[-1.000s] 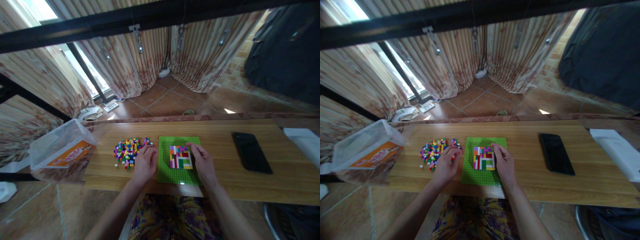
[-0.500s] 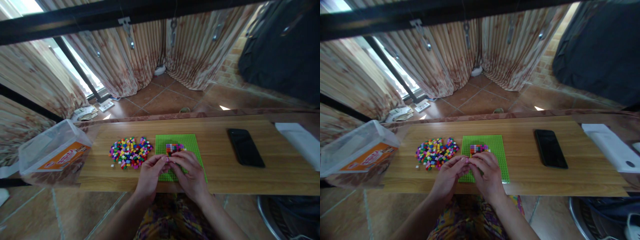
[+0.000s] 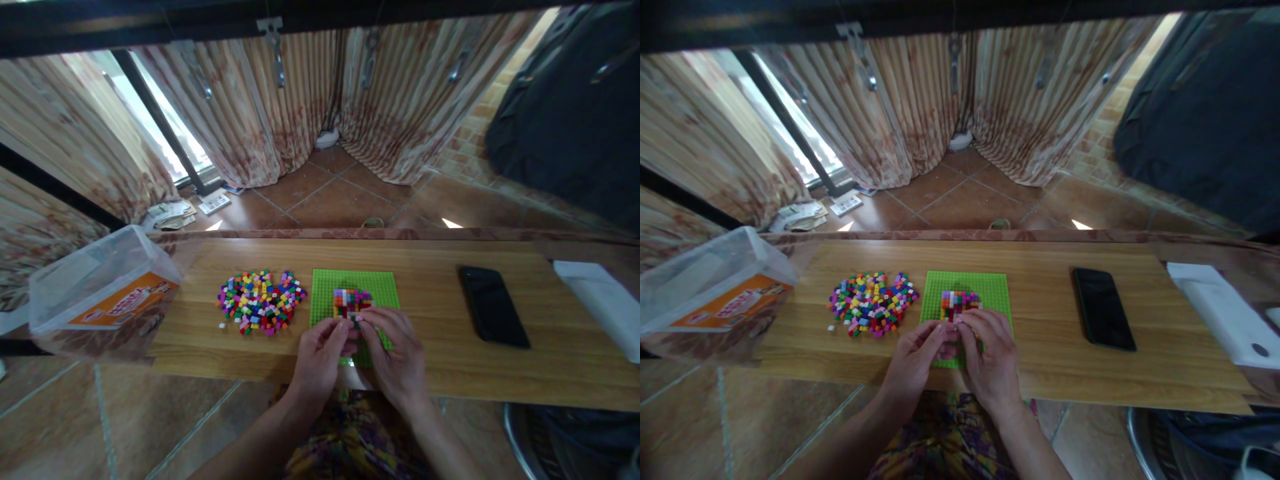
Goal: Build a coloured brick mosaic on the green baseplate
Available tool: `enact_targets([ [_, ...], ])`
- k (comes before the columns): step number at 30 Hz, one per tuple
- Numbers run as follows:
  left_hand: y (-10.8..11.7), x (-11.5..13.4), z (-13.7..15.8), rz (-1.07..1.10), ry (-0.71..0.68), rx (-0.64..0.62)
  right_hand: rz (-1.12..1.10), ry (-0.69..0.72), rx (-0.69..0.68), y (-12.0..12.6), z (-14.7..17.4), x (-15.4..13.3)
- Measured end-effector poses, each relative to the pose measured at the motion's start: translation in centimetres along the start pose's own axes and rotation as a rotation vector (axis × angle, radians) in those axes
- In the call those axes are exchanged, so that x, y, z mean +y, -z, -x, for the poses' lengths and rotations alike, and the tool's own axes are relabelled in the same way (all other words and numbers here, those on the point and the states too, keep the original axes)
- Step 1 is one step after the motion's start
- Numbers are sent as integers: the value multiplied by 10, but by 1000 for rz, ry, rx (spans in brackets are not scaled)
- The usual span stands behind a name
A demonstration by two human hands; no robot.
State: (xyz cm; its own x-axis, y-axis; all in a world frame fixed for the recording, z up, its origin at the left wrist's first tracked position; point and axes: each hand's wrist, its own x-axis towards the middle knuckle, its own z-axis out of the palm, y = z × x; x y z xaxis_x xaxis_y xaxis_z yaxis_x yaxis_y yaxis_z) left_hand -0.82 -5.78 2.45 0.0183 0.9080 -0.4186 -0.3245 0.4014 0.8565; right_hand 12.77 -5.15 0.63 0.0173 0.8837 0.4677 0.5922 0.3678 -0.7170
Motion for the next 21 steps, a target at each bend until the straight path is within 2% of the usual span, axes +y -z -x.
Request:
enact_targets([
  [3,11,-1,-4,-65,-91,82,76,-67,70,4,-12,19],
  [8,37,-15,-13,-135,-200,159,81,-136,14,3,-22,41],
  [12,48,-26,-17,-201,-255,138,30,-162,-23,-2,-25,43],
  [21,57,-37,-18,-473,-411,63,-107,-274,-68,-3,-34,51],
])
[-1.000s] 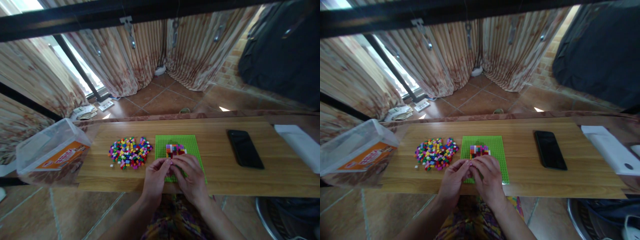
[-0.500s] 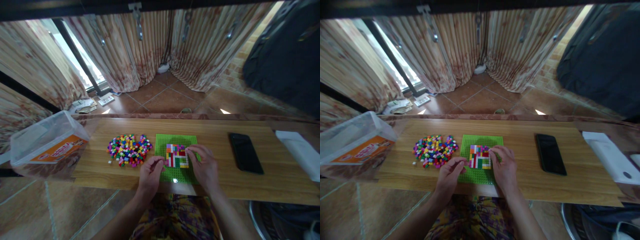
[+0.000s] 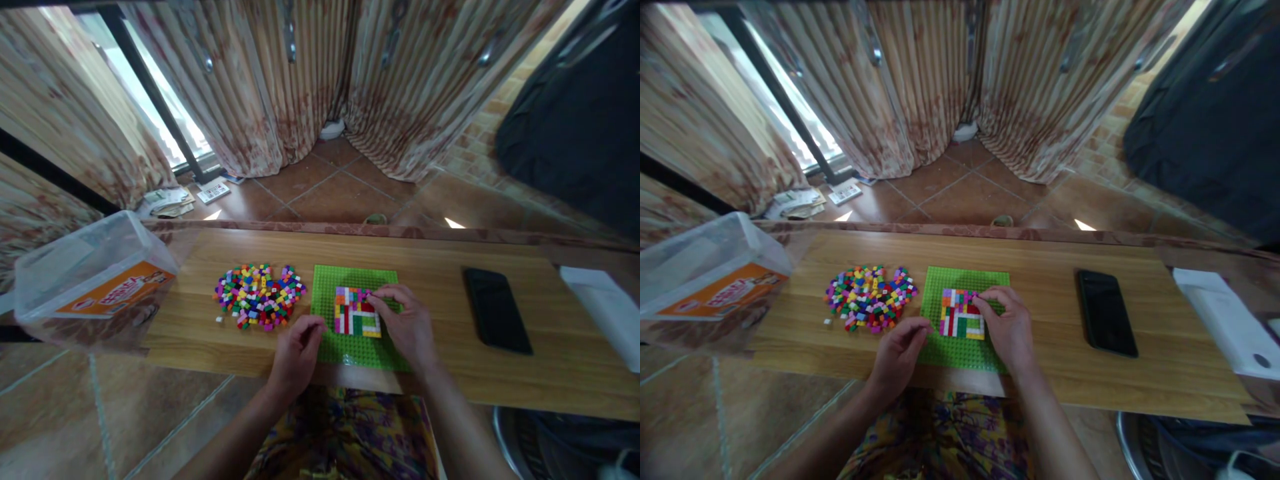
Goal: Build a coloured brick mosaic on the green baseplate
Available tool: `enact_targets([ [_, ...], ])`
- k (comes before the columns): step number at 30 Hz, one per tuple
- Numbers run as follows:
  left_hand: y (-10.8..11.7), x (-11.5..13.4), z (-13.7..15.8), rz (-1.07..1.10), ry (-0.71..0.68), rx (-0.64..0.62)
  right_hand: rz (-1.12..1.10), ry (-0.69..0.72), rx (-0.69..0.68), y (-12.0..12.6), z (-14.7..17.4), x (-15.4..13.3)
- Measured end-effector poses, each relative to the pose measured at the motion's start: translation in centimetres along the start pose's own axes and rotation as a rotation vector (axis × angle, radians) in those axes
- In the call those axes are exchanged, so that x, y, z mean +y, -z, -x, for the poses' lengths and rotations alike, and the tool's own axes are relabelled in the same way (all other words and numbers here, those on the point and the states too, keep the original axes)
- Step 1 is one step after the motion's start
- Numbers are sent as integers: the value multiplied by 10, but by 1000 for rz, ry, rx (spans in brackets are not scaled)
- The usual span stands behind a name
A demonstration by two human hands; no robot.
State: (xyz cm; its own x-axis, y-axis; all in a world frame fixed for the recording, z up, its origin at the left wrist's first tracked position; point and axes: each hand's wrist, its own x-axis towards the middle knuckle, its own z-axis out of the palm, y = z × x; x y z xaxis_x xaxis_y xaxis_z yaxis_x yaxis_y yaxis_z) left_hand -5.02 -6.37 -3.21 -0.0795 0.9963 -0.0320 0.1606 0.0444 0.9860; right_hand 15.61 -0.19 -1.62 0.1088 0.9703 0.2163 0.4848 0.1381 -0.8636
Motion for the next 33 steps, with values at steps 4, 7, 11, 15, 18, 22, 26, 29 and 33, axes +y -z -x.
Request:
enact_targets([
  [4,1,5,2,-87,-44,-17,-29,-23,-16,1,1,3],
  [7,1,8,2,-137,-64,-20,3,-12,-11,1,2,0],
  [11,1,7,2,-180,-87,-23,54,18,7,0,3,-5],
  [15,1,6,2,-210,-97,-29,92,52,12,0,4,-5],
  [18,1,6,2,-217,-100,-34,87,59,18,1,5,-3],
  [22,1,6,2,-231,-108,-37,64,25,50,2,3,-2],
  [26,0,6,2,-221,-107,-30,57,20,76,-2,-3,-3],
  [29,0,6,2,-214,-97,-30,47,3,37,-8,-7,-4],
  [33,1,8,2,-213,-95,-41,5,-27,11,-15,-7,-3],
])
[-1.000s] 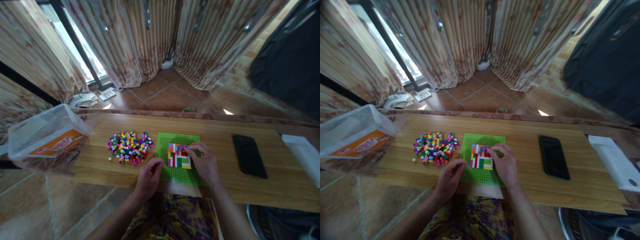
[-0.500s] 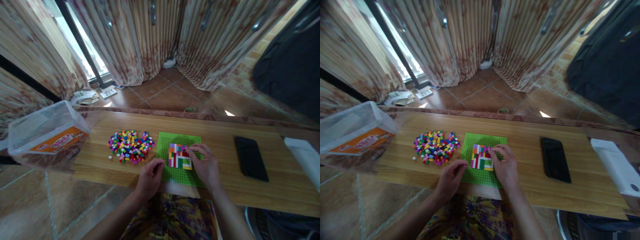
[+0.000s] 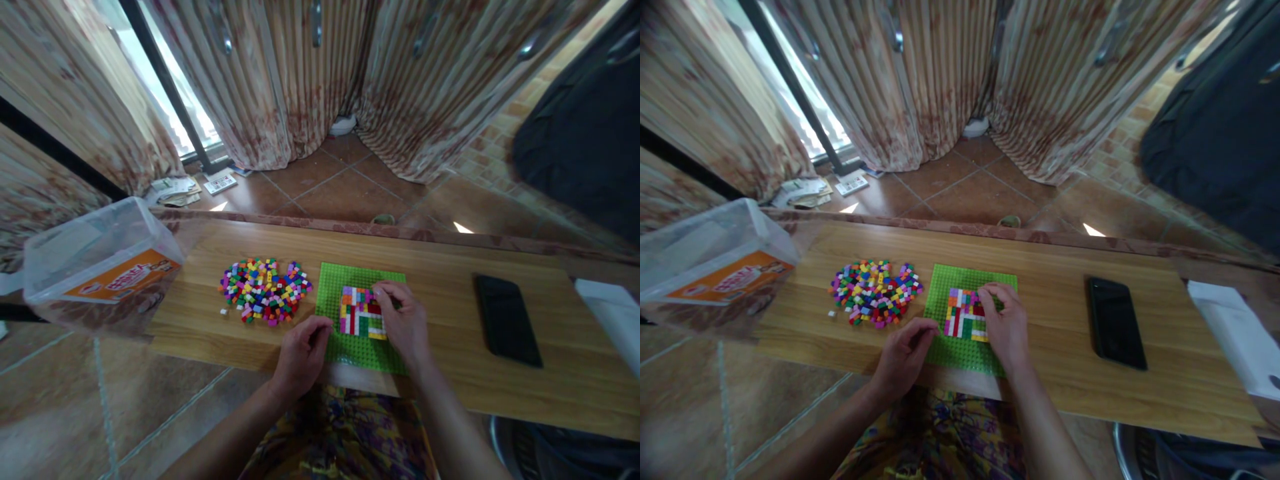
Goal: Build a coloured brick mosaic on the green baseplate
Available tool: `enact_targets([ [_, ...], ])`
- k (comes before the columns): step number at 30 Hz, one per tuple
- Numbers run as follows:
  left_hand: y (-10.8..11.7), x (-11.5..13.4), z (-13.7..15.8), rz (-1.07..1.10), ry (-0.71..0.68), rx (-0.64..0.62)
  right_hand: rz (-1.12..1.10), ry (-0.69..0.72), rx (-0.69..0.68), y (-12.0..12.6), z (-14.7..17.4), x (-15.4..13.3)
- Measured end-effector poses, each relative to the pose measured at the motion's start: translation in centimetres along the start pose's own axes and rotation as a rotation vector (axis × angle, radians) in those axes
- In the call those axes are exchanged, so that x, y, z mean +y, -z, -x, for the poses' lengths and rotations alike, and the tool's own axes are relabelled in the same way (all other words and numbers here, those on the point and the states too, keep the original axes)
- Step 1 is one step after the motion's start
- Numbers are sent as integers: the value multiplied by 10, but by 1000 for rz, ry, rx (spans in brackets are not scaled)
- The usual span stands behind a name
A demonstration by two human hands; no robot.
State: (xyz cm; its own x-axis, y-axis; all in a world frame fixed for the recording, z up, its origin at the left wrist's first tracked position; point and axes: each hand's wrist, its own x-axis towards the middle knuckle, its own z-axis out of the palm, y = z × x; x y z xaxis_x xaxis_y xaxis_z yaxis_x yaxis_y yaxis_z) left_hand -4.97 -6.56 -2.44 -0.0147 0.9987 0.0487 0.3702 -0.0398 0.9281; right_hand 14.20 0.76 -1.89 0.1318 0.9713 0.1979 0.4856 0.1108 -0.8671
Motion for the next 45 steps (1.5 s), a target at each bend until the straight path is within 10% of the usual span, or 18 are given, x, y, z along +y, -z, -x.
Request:
enact_targets([
  [14,2,2,-2,-34,-7,23,37,-73,-39,-4,5,-6],
  [30,29,-2,-64,-914,-238,94,-179,-166,222,6,15,10],
  [36,31,20,-52,-669,-267,70,-102,-62,244,18,24,-11],
  [45,17,53,-21,152,148,-250,-18,391,-229,8,57,-54],
])
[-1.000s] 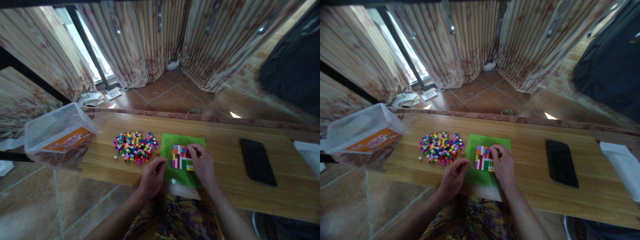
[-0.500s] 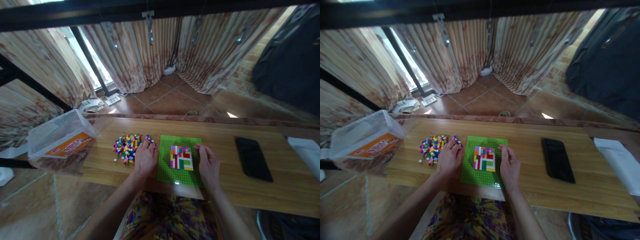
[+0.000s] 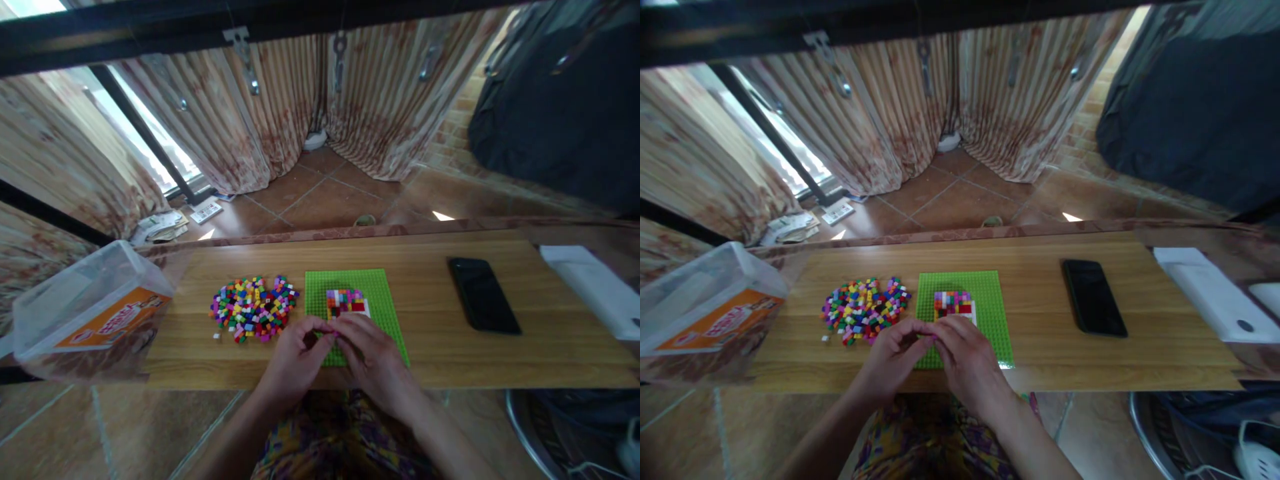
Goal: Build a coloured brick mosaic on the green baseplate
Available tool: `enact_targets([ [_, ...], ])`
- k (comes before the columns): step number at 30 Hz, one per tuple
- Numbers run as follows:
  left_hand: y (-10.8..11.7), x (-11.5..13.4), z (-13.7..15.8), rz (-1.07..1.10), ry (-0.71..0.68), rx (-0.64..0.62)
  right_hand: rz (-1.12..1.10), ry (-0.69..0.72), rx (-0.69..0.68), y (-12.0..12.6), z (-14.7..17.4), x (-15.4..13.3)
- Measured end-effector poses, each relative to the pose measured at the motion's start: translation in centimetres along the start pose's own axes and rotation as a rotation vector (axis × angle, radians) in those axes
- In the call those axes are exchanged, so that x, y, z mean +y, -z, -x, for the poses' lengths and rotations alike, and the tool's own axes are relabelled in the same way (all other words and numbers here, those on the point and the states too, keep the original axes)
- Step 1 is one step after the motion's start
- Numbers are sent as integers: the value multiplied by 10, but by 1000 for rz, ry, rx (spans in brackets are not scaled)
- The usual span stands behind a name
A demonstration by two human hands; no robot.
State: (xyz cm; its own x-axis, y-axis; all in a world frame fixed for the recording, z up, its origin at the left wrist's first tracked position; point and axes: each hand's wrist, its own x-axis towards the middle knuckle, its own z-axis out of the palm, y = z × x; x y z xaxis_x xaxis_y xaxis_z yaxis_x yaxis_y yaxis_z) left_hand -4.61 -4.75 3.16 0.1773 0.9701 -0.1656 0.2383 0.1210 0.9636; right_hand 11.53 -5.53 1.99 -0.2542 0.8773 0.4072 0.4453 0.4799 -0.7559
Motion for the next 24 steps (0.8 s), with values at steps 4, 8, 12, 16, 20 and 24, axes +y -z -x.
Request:
enact_targets([
  [4,-2,1,-2,209,118,-60,-24,12,2,2,3,-1],
  [8,-6,0,-3,240,184,-36,-44,-25,13,11,2,2],
  [12,-10,-10,-6,195,169,49,-21,-183,114,22,-1,18],
  [16,-7,-28,-7,118,68,169,-17,-337,242,32,-4,39],
  [20,-2,-43,-4,65,8,275,-28,-369,235,33,-6,53],
  [24,-1,-53,0,-6,-58,304,-32,-444,243,30,-6,59],
])
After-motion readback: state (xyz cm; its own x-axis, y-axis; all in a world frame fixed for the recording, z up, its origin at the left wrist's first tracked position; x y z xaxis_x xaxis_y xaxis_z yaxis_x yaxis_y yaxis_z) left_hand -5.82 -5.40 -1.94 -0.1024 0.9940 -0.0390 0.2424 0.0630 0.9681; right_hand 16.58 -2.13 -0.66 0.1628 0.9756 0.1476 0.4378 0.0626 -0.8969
